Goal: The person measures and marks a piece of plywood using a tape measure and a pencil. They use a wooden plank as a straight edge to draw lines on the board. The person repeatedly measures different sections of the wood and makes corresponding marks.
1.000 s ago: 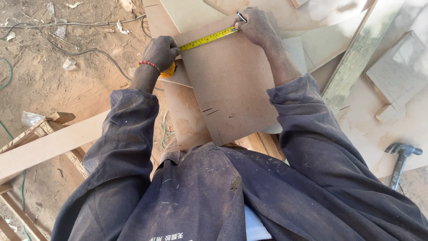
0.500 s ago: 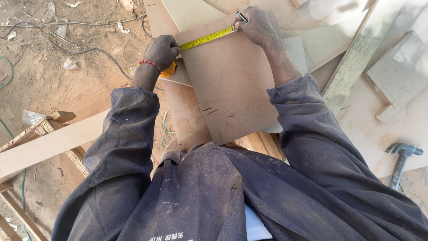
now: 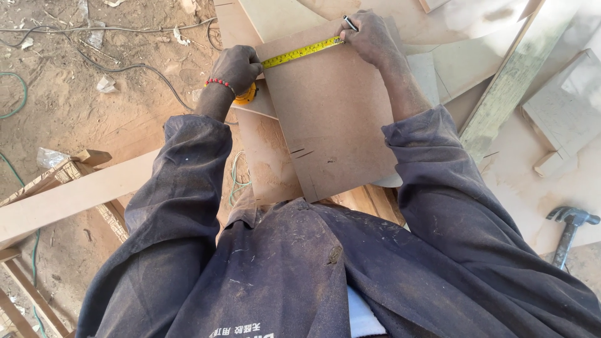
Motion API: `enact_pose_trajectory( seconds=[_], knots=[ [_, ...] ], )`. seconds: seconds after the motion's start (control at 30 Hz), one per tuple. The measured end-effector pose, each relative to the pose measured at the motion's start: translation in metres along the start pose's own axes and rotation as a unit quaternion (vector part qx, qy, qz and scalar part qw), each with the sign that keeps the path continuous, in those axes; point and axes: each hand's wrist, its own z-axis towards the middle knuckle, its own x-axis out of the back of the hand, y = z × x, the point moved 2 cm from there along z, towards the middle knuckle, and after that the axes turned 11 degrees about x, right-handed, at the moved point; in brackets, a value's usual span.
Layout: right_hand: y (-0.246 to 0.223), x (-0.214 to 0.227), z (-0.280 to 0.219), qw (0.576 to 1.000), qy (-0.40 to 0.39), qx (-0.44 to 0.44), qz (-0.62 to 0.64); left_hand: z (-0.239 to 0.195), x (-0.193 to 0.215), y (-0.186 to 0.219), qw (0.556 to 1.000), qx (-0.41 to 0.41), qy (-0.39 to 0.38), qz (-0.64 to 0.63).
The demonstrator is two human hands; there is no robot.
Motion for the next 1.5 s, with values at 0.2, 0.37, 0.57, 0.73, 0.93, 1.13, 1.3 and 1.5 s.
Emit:
enact_pose_trajectory(
  seconds=[0.2,0.37,0.57,0.73,0.93,1.13,1.3,1.5],
  knots=[
    [0.004,-0.002,0.001,1.000,0.010,0.014,-0.012,-0.004,0.004,0.003,1.000,0.006,-0.004,-0.003],
    [0.007,-0.003,-0.003,0.997,0.038,0.044,0.059,-0.009,0.009,0.006,1.000,0.017,-0.018,-0.008],
    [-0.023,-0.010,-0.018,0.904,0.218,-0.066,0.363,-0.003,0.005,0.003,1.000,0.004,-0.012,-0.007],
    [-0.026,-0.044,-0.022,0.895,0.223,-0.014,0.386,0.004,-0.001,-0.002,1.000,-0.003,-0.008,-0.018],
    [-0.060,-0.070,-0.019,0.912,0.134,0.020,0.388,0.013,-0.007,-0.006,1.000,0.007,0.002,-0.009],
    [-0.080,-0.075,-0.014,0.945,0.134,-0.016,0.299,0.016,-0.010,-0.005,1.000,0.009,0.010,-0.006],
    [-0.077,-0.077,-0.013,0.965,0.130,-0.011,0.227,0.014,-0.008,-0.004,1.000,0.018,0.005,-0.010],
    [-0.074,-0.081,-0.012,0.969,0.125,-0.002,0.214,0.023,-0.015,-0.010,1.000,-0.007,0.015,-0.007]
  ],
)
